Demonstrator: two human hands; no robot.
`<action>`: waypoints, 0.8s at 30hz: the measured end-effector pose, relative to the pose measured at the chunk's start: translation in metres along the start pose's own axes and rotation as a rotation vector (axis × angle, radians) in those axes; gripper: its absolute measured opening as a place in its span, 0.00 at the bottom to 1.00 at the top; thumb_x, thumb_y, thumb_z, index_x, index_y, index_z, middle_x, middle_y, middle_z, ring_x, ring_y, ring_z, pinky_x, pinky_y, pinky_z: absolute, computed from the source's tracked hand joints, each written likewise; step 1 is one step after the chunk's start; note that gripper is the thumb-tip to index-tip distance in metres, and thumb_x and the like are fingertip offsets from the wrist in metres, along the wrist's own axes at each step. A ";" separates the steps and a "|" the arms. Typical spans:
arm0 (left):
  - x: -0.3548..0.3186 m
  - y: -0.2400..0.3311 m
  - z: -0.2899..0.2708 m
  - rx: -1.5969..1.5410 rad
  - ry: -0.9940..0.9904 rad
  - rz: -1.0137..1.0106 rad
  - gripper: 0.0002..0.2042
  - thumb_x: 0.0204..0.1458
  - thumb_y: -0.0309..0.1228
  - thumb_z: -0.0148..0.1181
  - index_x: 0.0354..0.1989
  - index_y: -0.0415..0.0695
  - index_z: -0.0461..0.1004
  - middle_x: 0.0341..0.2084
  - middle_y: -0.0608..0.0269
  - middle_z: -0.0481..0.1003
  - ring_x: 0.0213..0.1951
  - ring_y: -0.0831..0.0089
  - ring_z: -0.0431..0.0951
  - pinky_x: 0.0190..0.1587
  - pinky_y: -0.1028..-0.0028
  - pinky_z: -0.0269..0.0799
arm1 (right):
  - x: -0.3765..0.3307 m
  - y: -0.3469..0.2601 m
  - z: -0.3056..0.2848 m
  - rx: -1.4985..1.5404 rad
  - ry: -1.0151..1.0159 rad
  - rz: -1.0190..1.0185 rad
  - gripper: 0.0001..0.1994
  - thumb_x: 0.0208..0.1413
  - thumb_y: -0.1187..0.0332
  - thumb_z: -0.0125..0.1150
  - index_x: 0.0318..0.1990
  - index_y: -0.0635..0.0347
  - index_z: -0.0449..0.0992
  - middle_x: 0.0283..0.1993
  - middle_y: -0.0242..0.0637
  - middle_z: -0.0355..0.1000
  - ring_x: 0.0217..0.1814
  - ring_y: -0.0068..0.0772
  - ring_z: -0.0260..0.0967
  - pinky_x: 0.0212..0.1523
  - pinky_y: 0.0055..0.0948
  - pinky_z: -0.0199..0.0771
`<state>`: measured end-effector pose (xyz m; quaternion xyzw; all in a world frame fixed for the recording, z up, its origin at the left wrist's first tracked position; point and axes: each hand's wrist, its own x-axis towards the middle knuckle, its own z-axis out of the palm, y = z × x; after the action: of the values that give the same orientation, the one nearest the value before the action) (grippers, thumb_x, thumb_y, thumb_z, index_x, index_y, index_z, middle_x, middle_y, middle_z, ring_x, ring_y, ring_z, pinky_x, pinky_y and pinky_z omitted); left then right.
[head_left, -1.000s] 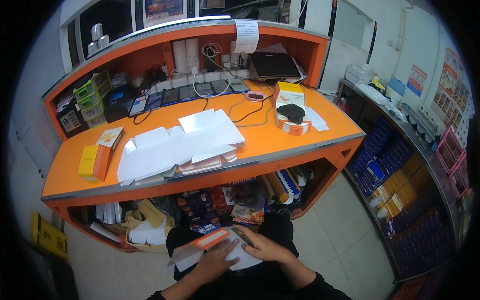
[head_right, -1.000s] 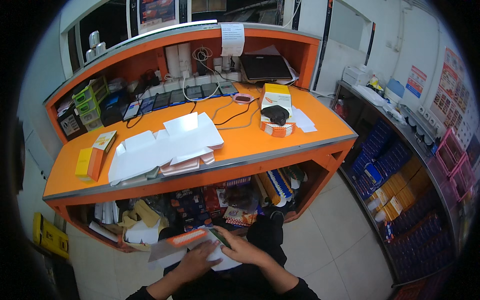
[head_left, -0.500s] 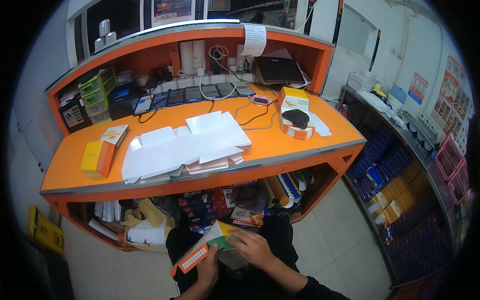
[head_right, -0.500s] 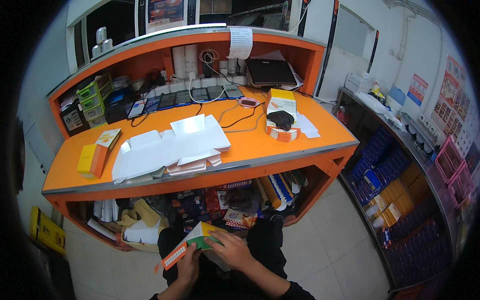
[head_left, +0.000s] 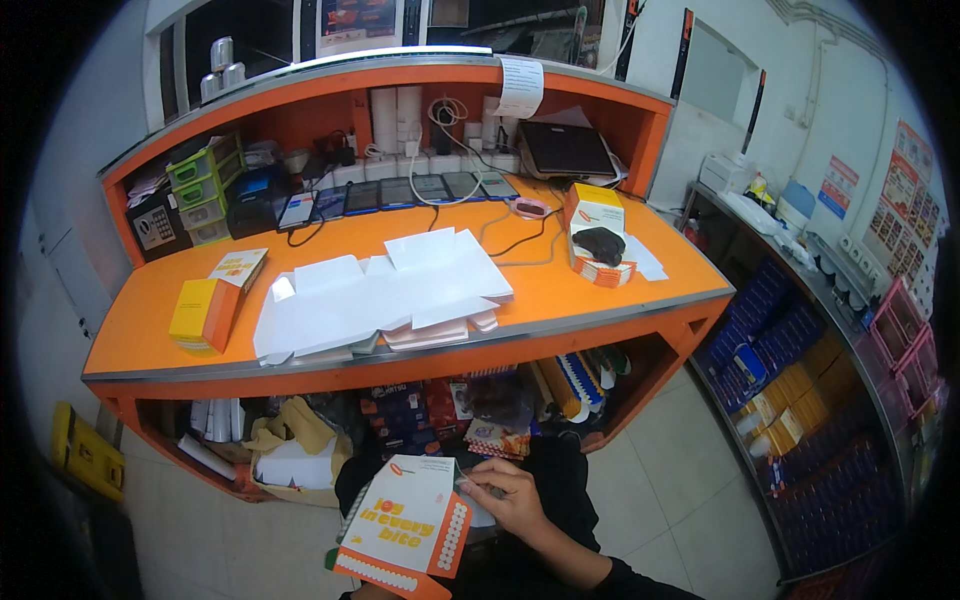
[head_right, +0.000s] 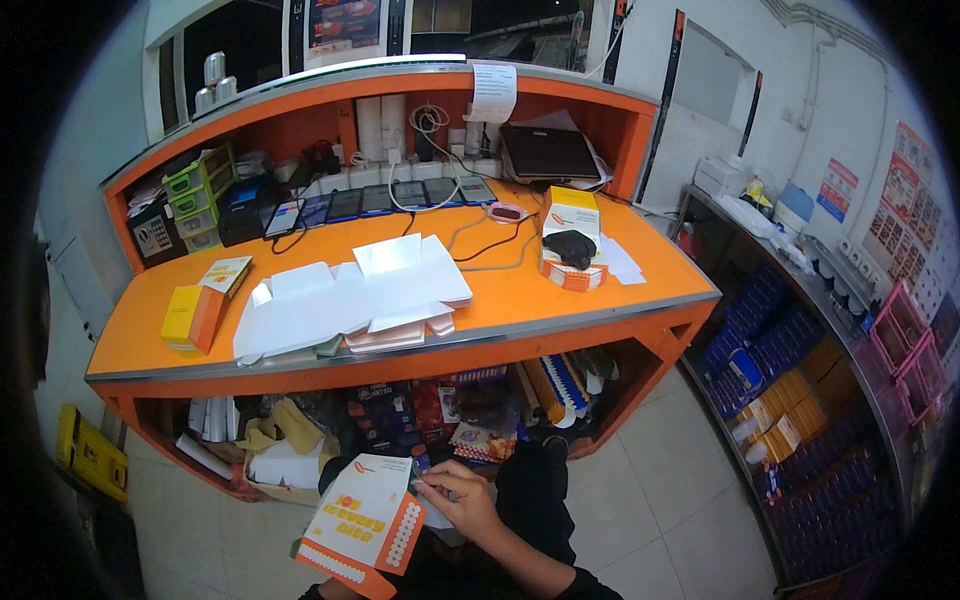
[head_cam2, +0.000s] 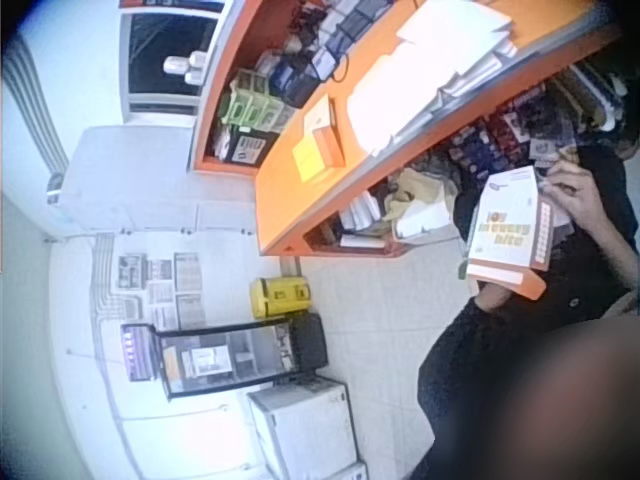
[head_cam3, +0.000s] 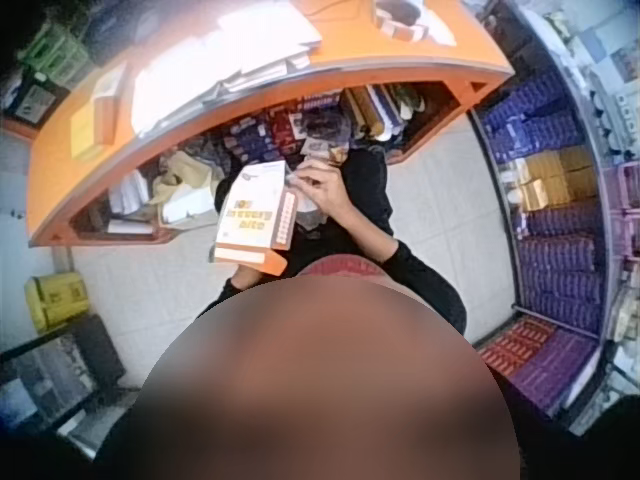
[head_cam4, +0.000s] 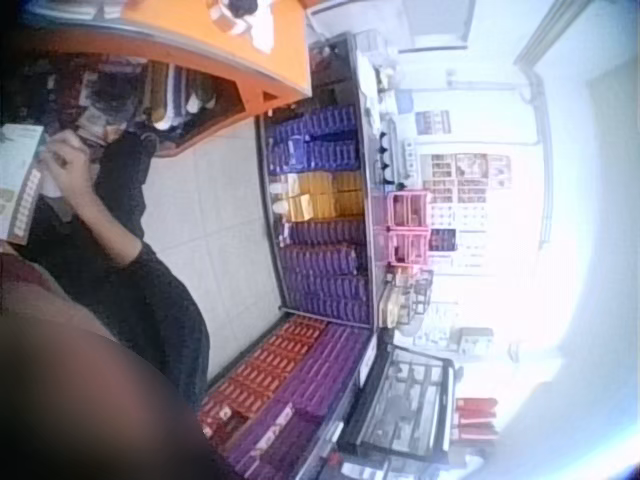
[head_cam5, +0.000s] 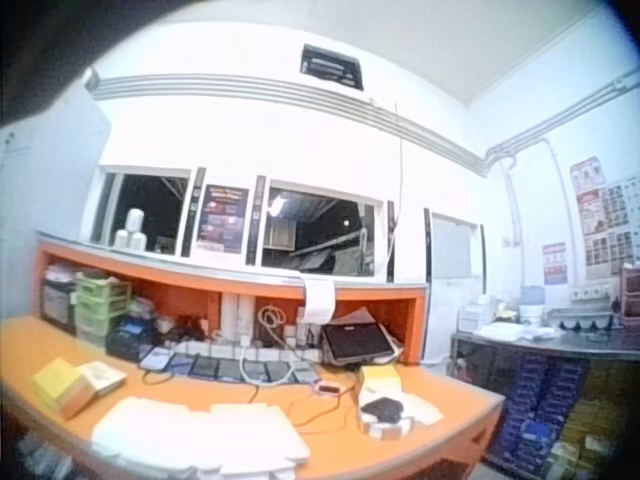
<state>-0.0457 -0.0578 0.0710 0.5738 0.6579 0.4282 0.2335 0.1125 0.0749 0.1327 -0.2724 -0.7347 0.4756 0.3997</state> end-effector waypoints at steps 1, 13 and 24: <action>-0.001 0.002 0.001 -0.018 0.010 -0.008 0.17 0.52 0.26 0.58 0.49 0.37 0.64 0.44 0.58 0.70 0.46 0.68 0.70 0.50 0.71 0.65 | 0.000 0.000 0.000 -0.007 -0.010 0.003 0.08 0.46 0.75 0.64 0.35 0.66 0.79 0.34 0.39 0.73 0.34 0.28 0.71 0.34 0.22 0.70; 0.006 0.004 0.005 -0.144 0.014 -0.049 0.17 0.51 0.26 0.58 0.48 0.37 0.65 0.43 0.58 0.70 0.45 0.68 0.70 0.49 0.71 0.65 | -0.008 0.003 0.001 0.000 -0.056 -0.025 0.09 0.48 0.75 0.62 0.38 0.66 0.77 0.38 0.42 0.73 0.39 0.34 0.72 0.40 0.27 0.73; 0.026 0.023 0.018 -0.749 0.141 -0.211 0.16 0.51 0.26 0.58 0.48 0.38 0.66 0.42 0.58 0.71 0.45 0.68 0.70 0.49 0.71 0.65 | -0.018 0.019 0.007 -0.039 -0.265 0.224 0.29 0.57 0.71 0.51 0.65 0.52 0.50 0.63 0.48 0.54 0.63 0.45 0.57 0.59 0.35 0.63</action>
<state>-0.0245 -0.0283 0.0852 0.3473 0.5258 0.6505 0.4239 0.1166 0.0649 0.1074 -0.2953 -0.7550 0.5346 0.2385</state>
